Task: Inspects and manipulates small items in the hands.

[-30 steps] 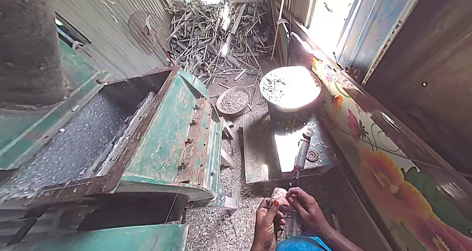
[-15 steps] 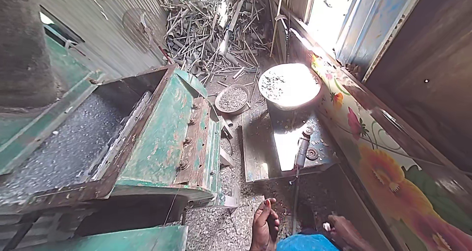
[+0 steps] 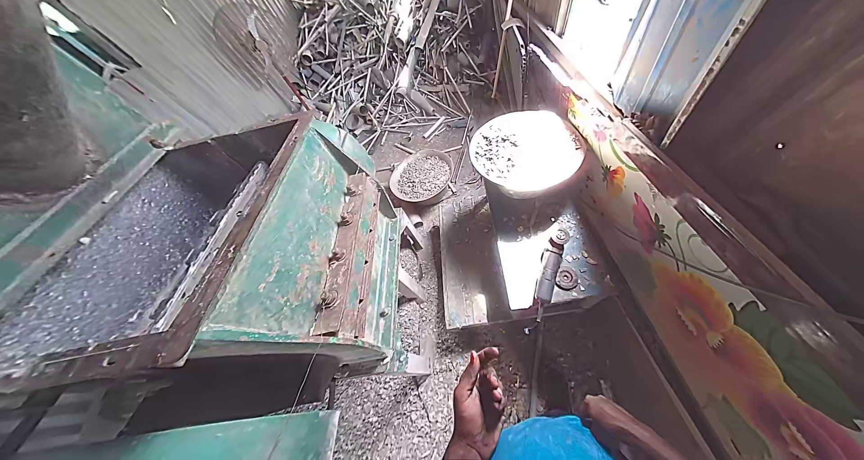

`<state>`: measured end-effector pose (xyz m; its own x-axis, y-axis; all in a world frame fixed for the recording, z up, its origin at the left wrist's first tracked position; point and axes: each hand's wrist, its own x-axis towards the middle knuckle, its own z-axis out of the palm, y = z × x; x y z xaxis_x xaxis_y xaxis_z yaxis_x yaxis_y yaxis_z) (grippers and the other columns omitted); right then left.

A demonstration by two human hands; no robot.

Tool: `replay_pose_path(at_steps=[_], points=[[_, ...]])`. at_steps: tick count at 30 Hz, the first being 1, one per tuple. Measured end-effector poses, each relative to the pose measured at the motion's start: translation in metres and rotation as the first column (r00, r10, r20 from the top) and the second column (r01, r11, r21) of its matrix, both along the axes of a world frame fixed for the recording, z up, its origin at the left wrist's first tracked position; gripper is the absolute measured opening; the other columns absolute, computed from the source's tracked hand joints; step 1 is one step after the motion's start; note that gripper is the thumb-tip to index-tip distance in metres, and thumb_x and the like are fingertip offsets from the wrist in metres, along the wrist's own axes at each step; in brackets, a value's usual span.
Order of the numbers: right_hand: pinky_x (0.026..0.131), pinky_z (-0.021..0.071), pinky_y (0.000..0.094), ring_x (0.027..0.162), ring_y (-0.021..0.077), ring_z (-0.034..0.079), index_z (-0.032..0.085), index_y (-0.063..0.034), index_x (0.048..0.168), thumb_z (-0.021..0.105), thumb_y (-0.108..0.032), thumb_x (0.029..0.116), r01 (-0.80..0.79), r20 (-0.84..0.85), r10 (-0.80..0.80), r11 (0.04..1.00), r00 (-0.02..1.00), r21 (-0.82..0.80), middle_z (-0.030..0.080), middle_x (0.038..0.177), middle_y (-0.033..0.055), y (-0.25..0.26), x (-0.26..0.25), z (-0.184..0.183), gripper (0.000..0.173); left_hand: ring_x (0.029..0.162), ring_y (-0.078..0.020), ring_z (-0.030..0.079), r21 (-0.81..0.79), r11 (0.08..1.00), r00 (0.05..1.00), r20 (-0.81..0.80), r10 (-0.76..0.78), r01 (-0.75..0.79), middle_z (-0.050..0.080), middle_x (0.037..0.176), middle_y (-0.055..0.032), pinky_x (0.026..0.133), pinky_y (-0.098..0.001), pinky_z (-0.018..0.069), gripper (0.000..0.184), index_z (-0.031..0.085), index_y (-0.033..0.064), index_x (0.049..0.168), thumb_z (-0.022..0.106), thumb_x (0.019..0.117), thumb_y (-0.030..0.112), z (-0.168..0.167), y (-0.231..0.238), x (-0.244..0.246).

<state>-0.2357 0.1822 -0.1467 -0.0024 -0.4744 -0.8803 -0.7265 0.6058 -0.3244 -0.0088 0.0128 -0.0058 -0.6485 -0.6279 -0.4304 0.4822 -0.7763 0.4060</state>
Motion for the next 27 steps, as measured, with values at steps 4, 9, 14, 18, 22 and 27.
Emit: replay_pose_path(at_steps=[4,9,14,18,22,27], points=[[0.095,0.051,0.0592,0.114,0.036,0.066,0.073,-0.0104,0.11,0.059,-0.039,0.0982,0.087,-0.112,-0.086,0.996,0.99,0.004,0.072,0.115,0.0164,-0.006,0.004,-0.005,0.034,0.053,-0.0056,0.062,-0.079,0.997,0.99,-0.139,-0.038,0.027,0.067,0.067,0.0014,0.052,-0.0205,0.0534,0.047,0.075,0.0105,0.114,0.05,0.1033,0.049,-0.003,-0.008,0.0],[0.09,0.0542,0.0554,0.107,0.0344,0.069,0.076,-0.0107,0.102,0.066,-0.036,0.0921,0.196,-0.305,-0.21,0.978,0.929,-0.079,0.074,0.108,0.0152,-0.024,0.005,-0.006,0.029,0.064,-0.0089,0.069,-0.064,0.997,0.98,-0.198,0.034,-0.048,0.073,0.078,-0.0016,0.059,-0.0228,0.0585,0.052,0.076,0.0119,0.113,0.051,0.1003,0.056,0.009,-0.02,-0.008],[0.088,0.0548,0.055,0.099,0.0291,0.071,0.079,-0.0165,0.102,0.073,-0.038,0.0889,0.136,-0.105,-0.148,0.984,0.983,-0.115,0.076,0.101,0.0105,-0.018,-0.028,-0.024,0.026,0.107,-0.0251,0.073,-0.018,0.993,0.846,-0.526,0.09,-0.117,0.072,0.12,-0.017,0.087,-0.0333,0.0608,0.063,0.067,0.0015,0.128,0.049,0.1009,0.056,0.03,-0.043,-0.017],[0.084,0.0568,0.0391,0.09,0.0152,0.07,0.075,-0.0093,0.113,0.075,-0.019,0.0911,0.376,0.331,-0.332,0.923,0.883,-0.079,0.075,0.102,0.0059,-0.011,-0.054,-0.011,0.024,0.134,-0.0374,0.057,-0.056,0.98,0.777,-0.618,0.118,-0.193,0.059,0.141,-0.0255,0.113,-0.0458,0.0463,0.073,0.061,-0.001,0.137,0.039,0.1021,0.06,0.046,-0.055,-0.022],[0.089,0.0545,0.0524,0.1,0.0294,0.071,0.074,-0.0115,0.107,0.081,-0.032,0.0854,0.211,-0.143,-0.235,0.963,0.961,-0.168,0.075,0.103,0.0123,-0.017,-0.029,-0.026,0.031,0.142,-0.0396,0.048,-0.029,0.976,0.761,-0.632,0.149,-0.216,0.051,0.149,-0.0259,0.119,-0.0506,0.0372,0.08,0.052,0.0011,0.146,0.035,0.1006,0.065,0.057,-0.051,-0.02],[0.088,0.0548,0.0557,0.104,0.0316,0.07,0.075,-0.0161,0.107,0.081,-0.042,0.0824,0.263,-0.276,-0.282,0.959,0.919,-0.103,0.074,0.108,0.0123,-0.024,-0.015,-0.042,0.036,0.147,-0.0396,0.04,-0.033,0.982,0.755,-0.644,0.121,-0.185,0.044,0.156,-0.0247,0.121,-0.0525,0.0325,0.1,0.041,0.0058,0.155,0.03,0.0902,0.082,0.065,-0.045,-0.011]])
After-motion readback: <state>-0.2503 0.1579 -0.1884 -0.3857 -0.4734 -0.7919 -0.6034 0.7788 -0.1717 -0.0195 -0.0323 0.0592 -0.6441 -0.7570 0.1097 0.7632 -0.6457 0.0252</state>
